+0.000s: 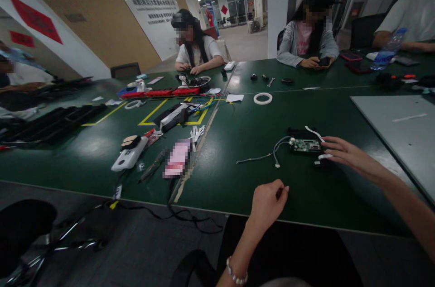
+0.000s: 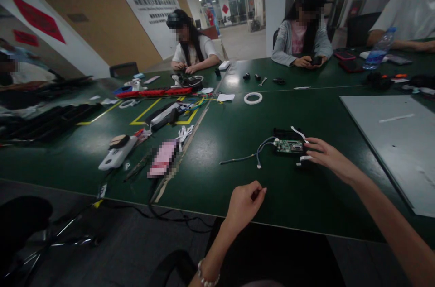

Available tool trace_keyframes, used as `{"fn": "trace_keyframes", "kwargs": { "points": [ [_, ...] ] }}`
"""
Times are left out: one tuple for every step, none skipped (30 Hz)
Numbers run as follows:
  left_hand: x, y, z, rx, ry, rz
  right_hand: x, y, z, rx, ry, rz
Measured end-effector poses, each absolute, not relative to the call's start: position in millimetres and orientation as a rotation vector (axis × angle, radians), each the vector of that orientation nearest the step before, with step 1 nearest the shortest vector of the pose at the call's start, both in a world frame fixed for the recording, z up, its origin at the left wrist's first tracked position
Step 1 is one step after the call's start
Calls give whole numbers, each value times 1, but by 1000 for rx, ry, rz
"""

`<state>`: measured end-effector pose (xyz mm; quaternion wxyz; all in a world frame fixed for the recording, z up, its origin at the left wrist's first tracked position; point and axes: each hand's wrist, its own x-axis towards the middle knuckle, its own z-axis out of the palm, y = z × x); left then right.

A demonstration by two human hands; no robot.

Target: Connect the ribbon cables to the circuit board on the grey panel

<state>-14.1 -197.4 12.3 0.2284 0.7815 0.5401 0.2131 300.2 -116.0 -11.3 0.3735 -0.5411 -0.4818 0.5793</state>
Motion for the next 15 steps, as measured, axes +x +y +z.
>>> {"fn": "trace_keyframes", "kwargs": {
  "points": [
    [-14, -198, 12, 2154, 1482, 590, 297, -116, -11, -1375, -1215, 1497],
    [-14, -198, 12, 2157, 1476, 593, 295, -116, -10, -1370, -1201, 1505],
    [-14, -198, 12, 2157, 1474, 595, 294, -116, -8, -1370, -1190, 1508],
    [-14, -198, 12, 2155, 1473, 595, 292, -116, -5, -1369, -1179, 1510],
    [-14, -198, 12, 2151, 1475, 593, 291, -116, -3, -1365, -1169, 1511],
    [-14, -198, 12, 2146, 1476, 590, 291, -115, 0, -1361, -1159, 1512],
    [-14, -198, 12, 2142, 1477, 587, 290, -115, 2, -1358, -1149, 1509],
    [-14, -198, 13, 2138, 1478, 583, 290, -115, 4, -1357, -1138, 1504],
    [-13, -198, 13, 2134, 1479, 578, 289, -114, 6, -1359, -1126, 1498],
    [-13, -197, 13, 2131, 1477, 574, 289, -114, 7, -1363, -1110, 1498],
    [-13, -197, 13, 2129, 1475, 571, 288, -114, 8, -1365, -1089, 1501],
    [-13, -197, 13, 2127, 1474, 569, 287, -113, 8, -1361, -1065, 1509],
    [-13, -197, 13, 2128, 1473, 569, 286, -113, 9, -1352, -1041, 1521],
    [-13, -197, 13, 2129, 1473, 570, 285, -112, 10, -1341, -1023, 1531],
    [-13, -197, 12, 2132, 1472, 573, 283, -112, 12, -1329, -1013, 1537]
  ]
}}
